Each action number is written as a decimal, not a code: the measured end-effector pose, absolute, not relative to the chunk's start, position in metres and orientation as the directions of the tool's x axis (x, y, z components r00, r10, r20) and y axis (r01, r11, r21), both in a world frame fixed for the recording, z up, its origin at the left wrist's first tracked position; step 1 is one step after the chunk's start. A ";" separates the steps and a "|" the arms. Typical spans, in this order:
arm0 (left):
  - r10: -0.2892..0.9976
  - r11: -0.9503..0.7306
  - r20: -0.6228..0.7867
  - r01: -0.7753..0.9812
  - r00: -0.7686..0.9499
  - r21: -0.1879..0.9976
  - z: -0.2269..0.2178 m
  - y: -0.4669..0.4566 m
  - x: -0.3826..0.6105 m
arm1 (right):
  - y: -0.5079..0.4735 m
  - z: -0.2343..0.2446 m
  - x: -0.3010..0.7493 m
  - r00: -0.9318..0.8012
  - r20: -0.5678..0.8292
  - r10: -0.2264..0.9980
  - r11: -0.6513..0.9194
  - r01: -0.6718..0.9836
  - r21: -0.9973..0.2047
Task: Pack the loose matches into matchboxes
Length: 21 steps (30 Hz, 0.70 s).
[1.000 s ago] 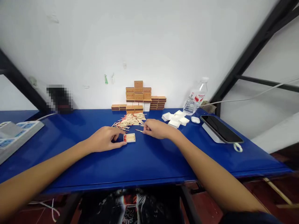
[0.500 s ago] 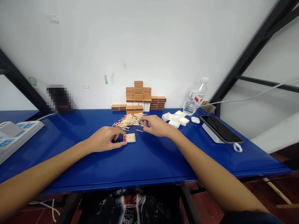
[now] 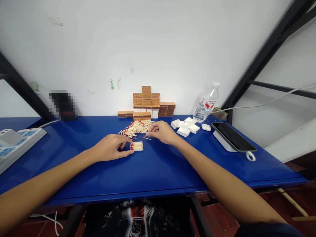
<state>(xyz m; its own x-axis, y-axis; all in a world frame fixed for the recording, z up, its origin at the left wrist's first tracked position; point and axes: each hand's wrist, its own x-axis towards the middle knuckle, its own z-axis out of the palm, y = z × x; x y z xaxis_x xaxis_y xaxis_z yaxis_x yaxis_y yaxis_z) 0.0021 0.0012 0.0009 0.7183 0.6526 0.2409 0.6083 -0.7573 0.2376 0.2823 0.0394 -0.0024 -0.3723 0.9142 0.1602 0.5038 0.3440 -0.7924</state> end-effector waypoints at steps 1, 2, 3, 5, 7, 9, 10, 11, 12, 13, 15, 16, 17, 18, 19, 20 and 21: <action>0.654 -0.756 0.239 0.611 0.718 0.236 0.001 0.001 0.002 | 0.041 -0.005 0.283 -0.381 0.154 0.912 0.349 0.523 -0.777; 0.655 -0.755 0.236 0.612 0.718 0.235 0.001 0.001 0.002 | 0.042 -0.007 0.283 -0.386 0.153 0.910 0.360 0.548 -0.755; 0.655 -0.755 0.234 0.612 0.718 0.235 0.001 0.001 0.002 | 0.043 -0.009 0.284 -0.392 0.156 0.907 0.374 0.575 -0.728; 0.653 -0.757 0.231 0.609 0.722 0.235 0.002 0.000 0.002 | 0.045 -0.011 0.285 -0.410 0.157 0.899 0.401 0.624 -0.671; 0.651 -0.758 0.232 0.608 0.723 0.236 0.002 0.000 0.002 | 0.045 -0.011 0.286 -0.435 0.145 0.889 0.420 0.646 -0.638; 0.651 -0.758 0.232 0.607 0.723 0.237 0.001 0.001 0.002 | 0.044 -0.009 0.286 -0.461 0.121 0.879 0.427 0.651 -0.628; 0.650 -0.759 0.233 0.606 0.723 0.237 0.001 0.001 0.002 | 0.043 -0.008 0.286 -0.470 0.110 0.876 0.428 0.652 -0.626; 0.650 -0.760 0.234 0.606 0.723 0.237 0.001 0.001 0.002 | 0.042 -0.006 0.286 -0.477 0.101 0.873 0.430 0.655 -0.622; 0.649 -0.761 0.236 0.604 0.724 0.237 0.001 0.001 0.002 | 0.041 -0.005 0.286 -0.482 0.096 0.871 0.433 0.661 -0.613; 0.647 -0.762 0.237 0.603 0.725 0.236 0.001 0.001 0.002 | 0.039 -0.003 0.285 -0.485 0.094 0.869 0.438 0.668 -0.602; 0.644 -0.765 0.237 0.601 0.728 0.233 0.002 0.001 0.002 | 0.037 0.000 0.285 -0.489 0.087 0.868 0.445 0.687 -0.575; 0.643 -0.766 0.237 0.600 0.729 0.232 0.002 0.001 0.003 | 0.036 0.001 0.285 -0.492 0.083 0.867 0.448 0.694 -0.564; 0.642 -0.766 0.238 0.599 0.729 0.232 0.002 0.001 0.003 | 0.035 0.002 0.286 -0.496 0.080 0.864 0.453 0.698 -0.554; 0.642 -0.766 0.237 0.599 0.729 0.232 0.002 0.001 0.003 | 0.035 0.003 0.286 -0.502 0.082 0.861 0.460 0.700 -0.546; 0.644 -0.765 0.237 0.601 0.728 0.231 0.002 0.001 0.003 | 0.034 0.004 0.287 -0.511 0.088 0.855 0.473 0.699 -0.537; 0.646 -0.763 0.236 0.604 0.726 0.230 0.002 0.001 0.003 | 0.034 0.005 0.287 -0.523 0.097 0.847 0.490 0.696 -0.525; 0.648 -0.761 0.235 0.606 0.725 0.230 0.002 0.001 0.003 | 0.034 0.005 0.288 -0.539 0.107 0.836 0.511 0.691 -0.511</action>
<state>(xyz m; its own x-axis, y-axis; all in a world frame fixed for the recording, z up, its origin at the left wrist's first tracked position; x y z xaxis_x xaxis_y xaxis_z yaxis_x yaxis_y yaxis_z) 0.0033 0.0009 0.0017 0.7247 0.6478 0.2348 0.6062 -0.7615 0.2296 0.2876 0.0337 0.0054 -0.5389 0.8356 0.1065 0.6913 0.5110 -0.5109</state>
